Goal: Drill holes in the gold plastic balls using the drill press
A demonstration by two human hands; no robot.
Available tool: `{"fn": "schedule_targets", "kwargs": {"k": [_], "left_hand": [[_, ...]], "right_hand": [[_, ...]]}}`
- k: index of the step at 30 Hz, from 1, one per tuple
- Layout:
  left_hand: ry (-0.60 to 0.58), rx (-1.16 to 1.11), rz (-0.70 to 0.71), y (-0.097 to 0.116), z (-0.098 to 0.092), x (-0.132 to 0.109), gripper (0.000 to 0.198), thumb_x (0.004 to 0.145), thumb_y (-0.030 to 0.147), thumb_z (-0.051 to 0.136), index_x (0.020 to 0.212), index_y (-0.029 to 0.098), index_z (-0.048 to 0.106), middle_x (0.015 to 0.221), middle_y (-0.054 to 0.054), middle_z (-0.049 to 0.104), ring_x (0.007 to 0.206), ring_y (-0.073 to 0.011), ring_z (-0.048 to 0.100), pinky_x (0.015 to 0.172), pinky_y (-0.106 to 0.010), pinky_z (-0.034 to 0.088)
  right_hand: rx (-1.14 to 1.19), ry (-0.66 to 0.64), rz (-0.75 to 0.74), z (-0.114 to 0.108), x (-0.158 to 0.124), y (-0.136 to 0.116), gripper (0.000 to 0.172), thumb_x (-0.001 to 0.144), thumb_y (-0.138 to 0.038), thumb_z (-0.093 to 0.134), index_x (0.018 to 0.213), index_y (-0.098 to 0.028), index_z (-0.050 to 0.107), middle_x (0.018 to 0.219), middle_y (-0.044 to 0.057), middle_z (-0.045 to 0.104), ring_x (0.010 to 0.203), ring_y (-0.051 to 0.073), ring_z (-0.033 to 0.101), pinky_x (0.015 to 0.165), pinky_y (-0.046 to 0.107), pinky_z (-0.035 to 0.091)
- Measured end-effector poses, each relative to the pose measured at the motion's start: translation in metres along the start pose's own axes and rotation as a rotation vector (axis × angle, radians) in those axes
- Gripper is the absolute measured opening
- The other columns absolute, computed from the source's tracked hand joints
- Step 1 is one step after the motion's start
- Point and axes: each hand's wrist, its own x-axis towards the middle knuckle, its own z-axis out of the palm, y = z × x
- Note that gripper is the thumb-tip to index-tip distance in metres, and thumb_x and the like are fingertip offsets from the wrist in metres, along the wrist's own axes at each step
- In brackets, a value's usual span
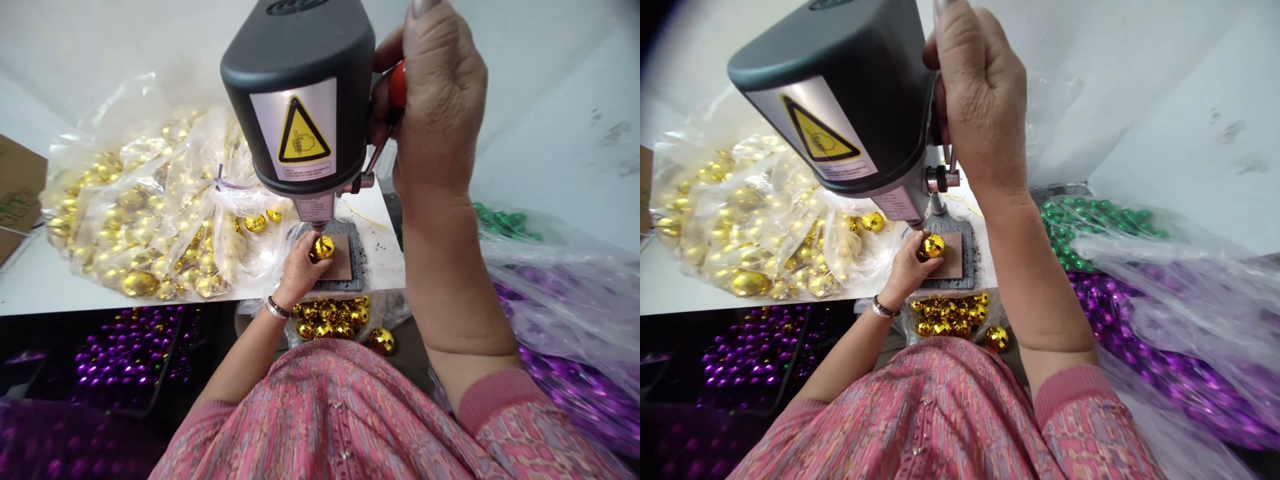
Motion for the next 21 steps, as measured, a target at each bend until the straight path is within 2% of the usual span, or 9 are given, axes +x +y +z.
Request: {"fn": "schedule_targets", "kwargs": {"k": [4,6,9,13,15,17,19,21], "left_hand": [[-0.001,-0.001,0.044,-0.006,0.003,-0.004,0.055,0.077,0.017,0.078,0.129,0.018,0.059,0.130,-0.011,0.066,0.122,-0.0263,0.063,0.110,-0.045,0.050],[0.003,-0.012,0.050,-0.006,0.004,-0.006,0.052,0.081,0.023,0.076,0.130,0.018,0.058,0.130,-0.012,0.067,0.122,-0.0265,0.063,0.109,-0.045,0.050],[-0.022,-0.034,0.018,-0.002,0.004,-0.006,0.045,0.087,0.028,0.071,0.128,0.017,0.059,0.122,-0.012,0.070,0.112,-0.0257,0.067,0.101,-0.042,0.053],[-0.052,-0.031,-0.094,0.006,0.000,-0.004,0.042,0.085,0.029,0.072,0.124,0.017,0.063,0.110,-0.009,0.074,0.097,-0.0242,0.069,0.089,-0.037,0.055],[-0.067,-0.029,-0.111,0.009,-0.002,-0.002,0.040,0.085,0.031,0.072,0.122,0.017,0.064,0.107,-0.008,0.074,0.096,-0.0240,0.069,0.089,-0.036,0.055],[-0.077,-0.025,-0.113,0.009,-0.004,-0.002,0.041,0.085,0.032,0.072,0.123,0.017,0.065,0.108,-0.008,0.074,0.097,-0.0249,0.070,0.090,-0.037,0.054],[-0.083,-0.016,-0.122,0.009,-0.005,-0.002,0.044,0.085,0.032,0.071,0.125,0.016,0.064,0.108,-0.009,0.074,0.097,-0.0262,0.070,0.091,-0.038,0.054],[-0.090,-0.006,-0.130,0.009,-0.004,-0.003,0.044,0.085,0.033,0.072,0.125,0.016,0.065,0.107,-0.010,0.075,0.097,-0.0270,0.070,0.091,-0.040,0.054]], "right_hand": [[0.003,0.004,0.003,0.000,0.000,0.001,0.069,0.070,-0.087,0.050,0.070,-0.018,0.050,0.042,-0.011,0.036,0.036,0.004,0.036,0.034,0.021,0.027],[-0.011,0.003,-0.002,0.001,0.000,0.001,0.070,0.071,-0.088,0.048,0.071,-0.018,0.050,0.043,-0.011,0.035,0.036,0.004,0.036,0.034,0.021,0.027],[-0.027,0.003,-0.015,0.001,-0.001,0.002,0.071,0.072,-0.090,0.047,0.072,-0.018,0.050,0.045,-0.011,0.036,0.037,0.003,0.037,0.035,0.021,0.029],[-0.050,0.004,-0.007,0.001,-0.003,0.003,0.068,0.077,-0.086,0.047,0.073,-0.018,0.050,0.047,-0.010,0.035,0.038,0.004,0.037,0.035,0.020,0.030],[-0.053,-0.004,-0.019,0.000,-0.003,0.003,0.059,0.085,-0.075,0.050,0.073,-0.018,0.050,0.047,-0.010,0.036,0.038,0.004,0.038,0.036,0.019,0.031],[-0.052,-0.019,-0.034,-0.002,-0.003,0.002,0.044,0.095,-0.056,0.050,0.075,-0.018,0.051,0.048,-0.010,0.036,0.039,0.005,0.039,0.037,0.020,0.031],[-0.052,-0.033,-0.047,-0.003,-0.006,0.000,0.032,0.098,-0.041,0.046,0.076,-0.018,0.052,0.050,-0.009,0.038,0.041,0.005,0.040,0.039,0.021,0.032],[-0.068,-0.039,-0.065,-0.005,-0.012,-0.004,0.029,0.099,-0.034,0.044,0.076,-0.019,0.052,0.052,-0.008,0.039,0.042,0.006,0.041,0.042,0.023,0.032]]}}
